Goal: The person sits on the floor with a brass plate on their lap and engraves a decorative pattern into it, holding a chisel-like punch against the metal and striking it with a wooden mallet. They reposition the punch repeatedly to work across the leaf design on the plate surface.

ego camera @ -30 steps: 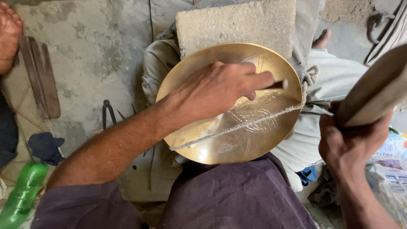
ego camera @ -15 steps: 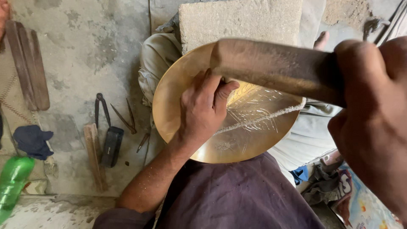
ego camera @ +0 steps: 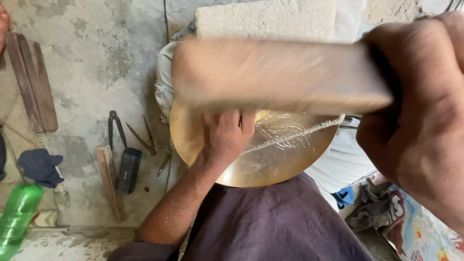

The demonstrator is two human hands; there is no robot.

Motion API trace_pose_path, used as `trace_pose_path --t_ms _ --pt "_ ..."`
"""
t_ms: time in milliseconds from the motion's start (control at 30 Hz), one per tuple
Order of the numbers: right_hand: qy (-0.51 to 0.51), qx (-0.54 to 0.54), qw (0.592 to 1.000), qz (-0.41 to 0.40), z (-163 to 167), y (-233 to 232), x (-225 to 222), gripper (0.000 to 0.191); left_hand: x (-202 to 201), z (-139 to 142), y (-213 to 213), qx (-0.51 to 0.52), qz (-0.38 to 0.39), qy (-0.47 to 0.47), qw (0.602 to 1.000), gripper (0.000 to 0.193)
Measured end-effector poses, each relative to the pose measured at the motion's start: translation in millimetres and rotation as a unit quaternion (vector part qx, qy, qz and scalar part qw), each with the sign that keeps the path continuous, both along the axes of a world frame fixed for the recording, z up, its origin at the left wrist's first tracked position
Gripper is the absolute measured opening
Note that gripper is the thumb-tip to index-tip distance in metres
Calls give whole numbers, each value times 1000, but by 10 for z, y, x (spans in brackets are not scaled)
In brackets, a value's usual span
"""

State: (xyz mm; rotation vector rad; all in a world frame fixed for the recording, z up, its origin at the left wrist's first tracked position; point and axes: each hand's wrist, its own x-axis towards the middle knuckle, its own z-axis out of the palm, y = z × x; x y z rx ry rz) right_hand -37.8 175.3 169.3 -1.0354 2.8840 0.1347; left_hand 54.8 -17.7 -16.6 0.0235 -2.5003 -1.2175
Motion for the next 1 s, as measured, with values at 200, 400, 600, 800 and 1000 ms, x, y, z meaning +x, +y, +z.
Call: trace_pose_path --t_ms 200,400,600,800,1000 --pt "-84 -198 975 -62 -380 524 -30 52 -247 186 -103 15 -110 -10 994 35" --pt "-40 -162 982 -90 -825 997 92 55 -387 287 -212 16 -190 -52 980 26" --pt "-79 -206 964 -146 -1077 1124 150 42 -429 296 -232 -1 -246 -66 967 29" --pt "-53 -149 980 -117 -800 889 200 40 -367 369 -200 -22 -207 -51 977 29" --pt "-36 -22 993 -110 -519 568 51 32 -276 419 -167 4 -147 -66 987 30"
